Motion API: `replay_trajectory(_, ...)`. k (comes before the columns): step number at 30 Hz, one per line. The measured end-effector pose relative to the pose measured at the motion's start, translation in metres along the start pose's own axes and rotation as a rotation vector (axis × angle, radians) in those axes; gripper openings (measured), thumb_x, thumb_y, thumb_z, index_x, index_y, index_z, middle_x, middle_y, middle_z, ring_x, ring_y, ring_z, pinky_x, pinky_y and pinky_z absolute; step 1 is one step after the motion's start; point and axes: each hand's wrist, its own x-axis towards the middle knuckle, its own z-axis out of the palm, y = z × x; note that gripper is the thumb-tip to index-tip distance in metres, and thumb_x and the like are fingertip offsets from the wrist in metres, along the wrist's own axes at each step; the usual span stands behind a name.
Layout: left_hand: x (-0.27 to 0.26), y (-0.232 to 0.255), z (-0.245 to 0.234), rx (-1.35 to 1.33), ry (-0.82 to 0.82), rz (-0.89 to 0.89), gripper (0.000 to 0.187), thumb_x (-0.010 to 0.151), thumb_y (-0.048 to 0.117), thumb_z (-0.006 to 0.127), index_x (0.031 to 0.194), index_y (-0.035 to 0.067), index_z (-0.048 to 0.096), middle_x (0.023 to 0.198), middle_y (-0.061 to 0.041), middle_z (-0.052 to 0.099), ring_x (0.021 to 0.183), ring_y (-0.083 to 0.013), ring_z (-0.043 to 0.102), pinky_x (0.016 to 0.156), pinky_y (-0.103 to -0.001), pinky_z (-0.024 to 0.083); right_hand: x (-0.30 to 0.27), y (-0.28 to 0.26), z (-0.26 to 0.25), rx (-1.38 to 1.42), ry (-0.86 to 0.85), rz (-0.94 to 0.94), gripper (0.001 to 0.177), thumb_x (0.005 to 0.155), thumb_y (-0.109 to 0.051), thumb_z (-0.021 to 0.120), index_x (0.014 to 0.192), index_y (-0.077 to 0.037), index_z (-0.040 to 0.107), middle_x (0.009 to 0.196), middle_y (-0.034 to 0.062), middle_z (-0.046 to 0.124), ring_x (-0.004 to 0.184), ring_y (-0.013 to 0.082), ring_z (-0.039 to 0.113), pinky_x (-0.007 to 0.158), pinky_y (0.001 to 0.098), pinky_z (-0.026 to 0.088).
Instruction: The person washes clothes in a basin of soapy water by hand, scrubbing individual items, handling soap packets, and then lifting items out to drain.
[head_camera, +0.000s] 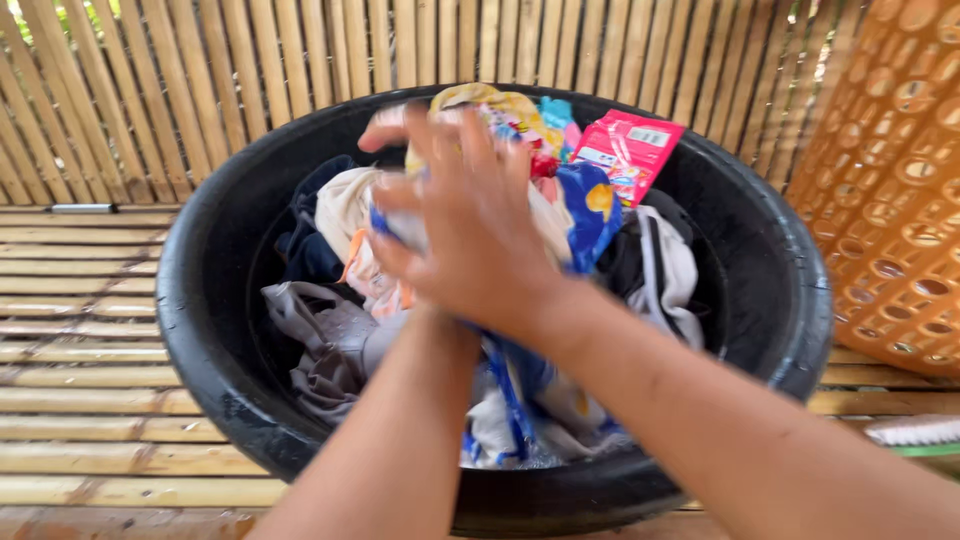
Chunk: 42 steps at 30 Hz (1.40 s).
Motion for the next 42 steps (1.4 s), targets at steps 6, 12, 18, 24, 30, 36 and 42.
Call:
replay_trajectory(6, 0.009, -0.007, -0.004, -0.013, 0.044, 0.031, 0.067, 0.074, 0.058, 0.072, 0.116, 0.007, 0.076, 0.108, -0.009, 0.075, 0.096, -0.0231, 0.069, 0.084, -0.039, 0.055, -0.028, 0.020, 0.044, 0.138, -0.095, 0.395, 0.044, 0.084, -0.040, 0.079, 0.110, -0.005, 0.072, 0.108, 0.0176, 0.072, 0.105, 0.0367, 0.067, 0.105, 0.0478, 0.049)
replay_trajectory(12, 0.011, -0.036, 0.010, 0.034, 0.091, -0.006, 0.062, 0.079, 0.056, 0.069, 0.115, 0.007, 0.075, 0.106, -0.008, 0.074, 0.095, -0.0224, 0.067, 0.082, -0.040, 0.054, -0.083, 0.095, 0.072, -0.235, 0.083, 0.031, 0.022, 0.083, -0.020, 0.072, 0.102, -0.009, 0.077, 0.093, 0.0167, 0.075, 0.085, 0.0426, 0.069, 0.088, 0.0555, 0.051)
replay_trajectory(18, -0.022, 0.011, 0.012, 0.561, 0.213, 0.092, 0.058, 0.084, 0.054, 0.065, 0.115, 0.006, 0.075, 0.104, -0.007, 0.074, 0.093, -0.0216, 0.065, 0.080, -0.041, 0.053, -0.109, 0.148, 0.039, 0.326, -0.239, 0.912, 0.028, 0.101, -0.028, 0.063, 0.101, -0.002, 0.075, 0.091, 0.0112, 0.072, 0.083, 0.0249, 0.066, 0.075, 0.0378, 0.051)
replay_trajectory(24, -0.067, 0.108, 0.019, 1.571, -0.254, -0.147, 0.060, 0.076, 0.059, 0.078, 0.120, 0.018, 0.078, 0.109, -0.005, 0.072, 0.097, -0.0235, 0.067, 0.075, -0.048, 0.056, -0.068, 0.132, -0.007, 0.530, -0.533, 1.166, 0.038, 0.097, -0.039, 0.073, 0.096, -0.001, 0.075, 0.084, 0.0027, 0.061, 0.077, 0.0143, 0.049, 0.069, 0.0328, 0.038)
replay_trajectory(30, -0.073, 0.061, 0.039, 1.491, -0.255, 0.300, 0.052, 0.067, 0.050, 0.087, 0.095, 0.007, 0.077, 0.087, -0.005, 0.077, 0.084, -0.0176, 0.073, 0.076, -0.034, 0.055, -0.013, 0.086, -0.011, 0.931, -0.371, 0.661, 0.042, 0.102, -0.044, 0.066, 0.109, -0.003, 0.071, 0.109, 0.0052, 0.063, 0.100, 0.0124, 0.059, 0.089, 0.0300, 0.048)
replay_trajectory(36, -0.079, 0.094, 0.053, 0.644, -0.256, 0.091, 0.046, 0.069, 0.035, 0.084, 0.108, 0.011, 0.077, 0.093, -0.004, 0.080, 0.081, -0.0180, 0.075, 0.075, -0.039, 0.062, -0.078, 0.080, -0.033, 1.308, -0.768, 1.528, 0.053, 0.088, -0.051, 0.054, 0.127, -0.017, 0.066, 0.127, 0.0076, 0.074, 0.117, 0.0204, 0.067, 0.103, 0.0362, 0.045)
replay_trajectory(42, -0.090, 0.141, 0.040, 0.051, -0.233, 0.157, 0.032, 0.072, 0.024, 0.085, 0.096, 0.009, 0.071, 0.088, -0.012, 0.076, 0.074, -0.0307, 0.073, 0.077, -0.052, 0.064, -0.115, 0.102, -0.020, 0.907, -1.115, 0.837, 0.041, 0.091, -0.026, 0.066, 0.126, -0.005, 0.073, 0.121, 0.0048, 0.078, 0.109, 0.0170, 0.069, 0.100, 0.0336, 0.052)
